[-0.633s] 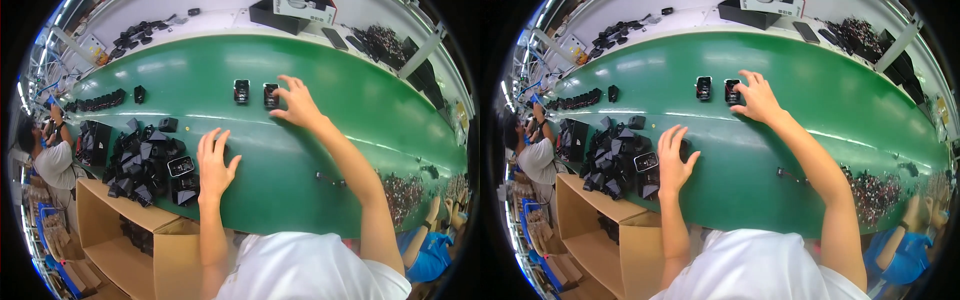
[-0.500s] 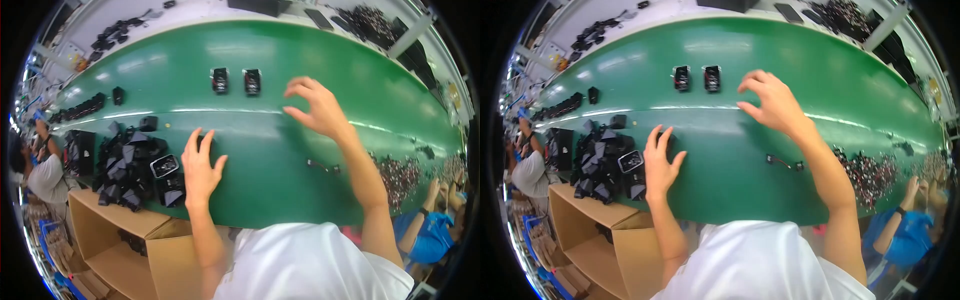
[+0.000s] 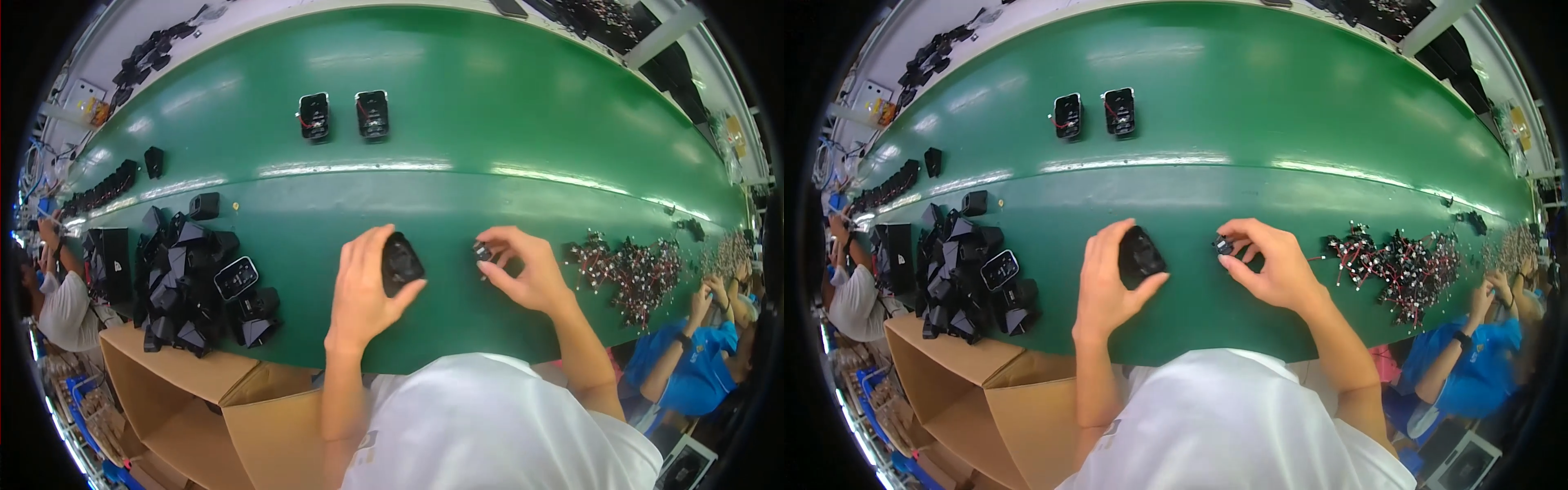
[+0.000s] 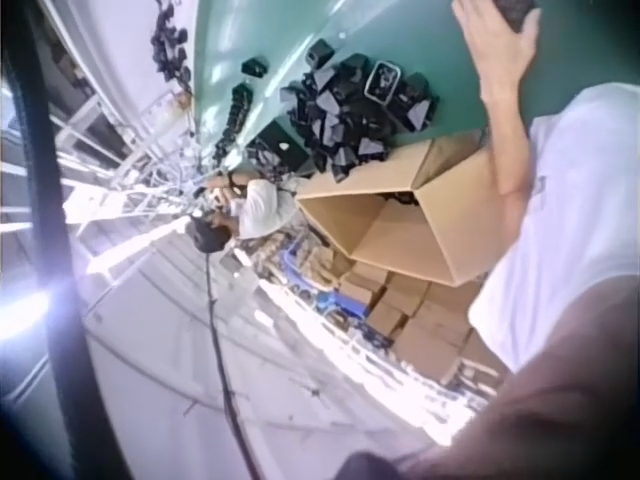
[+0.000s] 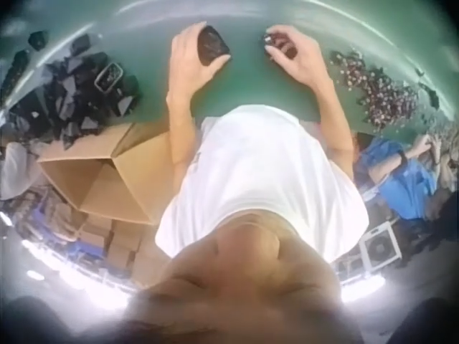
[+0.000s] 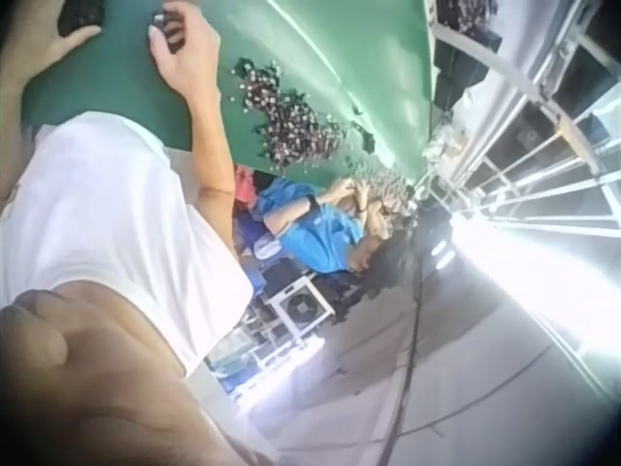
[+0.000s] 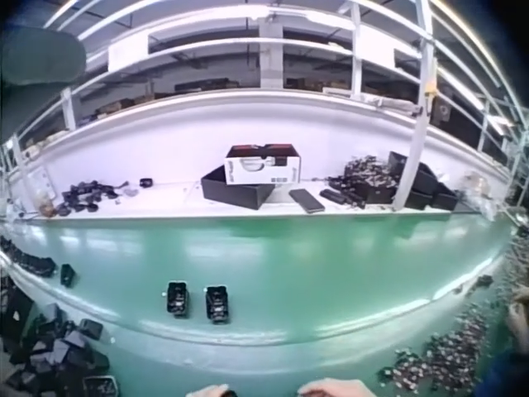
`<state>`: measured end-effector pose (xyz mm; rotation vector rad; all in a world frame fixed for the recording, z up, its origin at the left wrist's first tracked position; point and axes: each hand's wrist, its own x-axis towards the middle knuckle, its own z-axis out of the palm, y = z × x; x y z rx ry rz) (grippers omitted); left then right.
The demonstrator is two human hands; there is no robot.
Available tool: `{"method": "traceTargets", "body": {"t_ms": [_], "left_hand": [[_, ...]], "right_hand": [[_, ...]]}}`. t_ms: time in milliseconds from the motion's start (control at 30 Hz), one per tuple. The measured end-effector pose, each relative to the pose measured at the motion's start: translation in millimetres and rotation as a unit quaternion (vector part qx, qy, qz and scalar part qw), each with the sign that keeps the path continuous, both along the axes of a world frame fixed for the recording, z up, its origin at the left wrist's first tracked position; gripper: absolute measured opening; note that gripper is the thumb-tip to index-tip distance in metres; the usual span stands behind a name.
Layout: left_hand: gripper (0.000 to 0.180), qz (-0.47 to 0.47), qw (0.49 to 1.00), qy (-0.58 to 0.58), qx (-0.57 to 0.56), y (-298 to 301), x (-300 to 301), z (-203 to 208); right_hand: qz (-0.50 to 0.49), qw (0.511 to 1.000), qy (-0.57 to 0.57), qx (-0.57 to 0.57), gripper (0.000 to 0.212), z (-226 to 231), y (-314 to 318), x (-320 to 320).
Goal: The person assembles small electronic components into plastic housings by hand, taking the components from a cardboard box and inserting them into the housings.
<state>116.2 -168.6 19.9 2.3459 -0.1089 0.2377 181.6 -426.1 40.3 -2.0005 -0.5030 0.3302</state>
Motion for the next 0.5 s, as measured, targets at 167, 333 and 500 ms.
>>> {"method": "traceTargets", "body": {"t_ms": [167, 333, 500], "left_hand": [[0.082, 0.004, 0.995, 0.002, -0.102, -19.0, -4.8, 2.8], [0.082, 0.009, 0.981, 0.009, -0.192, -32.0, -3.5, -2.9], [0.083, -0.033, 0.985, -0.035, -0.167, -25.7, -1.3, -7.5]], "right_hand": [[-0.018, 0.983, 0.085, 0.161, 0.035, -10.0, 19.4, -7.0], [0.043, 0.996, -0.002, 0.074, 0.042, -5.9, 28.7, -16.7], [0.044, 0.995, -0.038, 0.080, 0.036, -9.5, 27.5, -19.7]]}}
